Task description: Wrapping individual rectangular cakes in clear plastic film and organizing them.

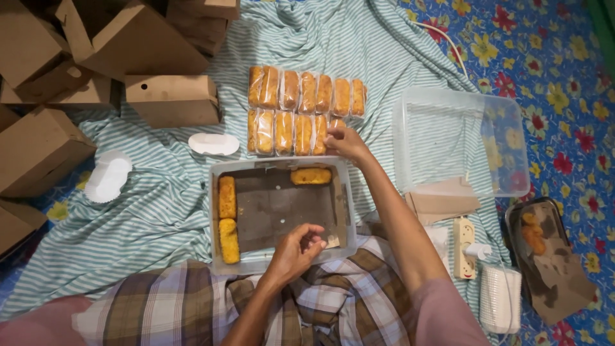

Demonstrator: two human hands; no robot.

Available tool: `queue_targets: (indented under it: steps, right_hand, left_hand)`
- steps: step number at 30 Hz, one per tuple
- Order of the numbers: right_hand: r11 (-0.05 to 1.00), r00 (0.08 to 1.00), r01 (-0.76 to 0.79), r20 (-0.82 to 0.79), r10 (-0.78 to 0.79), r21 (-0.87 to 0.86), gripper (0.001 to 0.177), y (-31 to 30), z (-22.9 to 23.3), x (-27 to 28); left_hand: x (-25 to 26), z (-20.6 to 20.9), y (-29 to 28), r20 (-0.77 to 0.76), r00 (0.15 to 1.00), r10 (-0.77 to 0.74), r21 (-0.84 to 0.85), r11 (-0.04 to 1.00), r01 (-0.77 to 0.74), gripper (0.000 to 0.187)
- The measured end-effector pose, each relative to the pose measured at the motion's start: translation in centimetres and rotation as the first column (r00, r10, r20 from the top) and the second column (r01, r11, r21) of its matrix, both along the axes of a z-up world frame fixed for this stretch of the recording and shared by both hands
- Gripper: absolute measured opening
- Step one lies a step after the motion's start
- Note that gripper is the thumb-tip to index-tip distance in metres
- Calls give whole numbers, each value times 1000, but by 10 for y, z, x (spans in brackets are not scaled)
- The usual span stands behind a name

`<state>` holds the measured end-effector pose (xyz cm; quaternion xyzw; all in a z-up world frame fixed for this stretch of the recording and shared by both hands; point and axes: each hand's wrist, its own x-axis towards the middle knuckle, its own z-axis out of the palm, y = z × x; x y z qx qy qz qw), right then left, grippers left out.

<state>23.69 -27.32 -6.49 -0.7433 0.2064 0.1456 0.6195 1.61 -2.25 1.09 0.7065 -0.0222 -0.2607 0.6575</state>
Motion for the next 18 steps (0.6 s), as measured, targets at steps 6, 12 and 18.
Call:
queue_targets:
  steps: [6, 12, 18]
  right_hand:
    - [1000, 1000, 24, 18, -24, 19, 49, -6, -24, 3]
    - [999, 999, 23, 25, -22, -32, 53, 1, -1, -4]
    - [988, 998, -50, 15, 53, -147, 53, 1, 2, -7]
  left_hand:
    - [0, -2, 0, 8, 1000, -3, 1, 1000, 3, 32]
    - [-1, -3, 0, 24, 1000, -2, -12, 1000, 3, 32]
    - [-2, -8, 0, 41, 999, -6, 8, 1000, 5, 33]
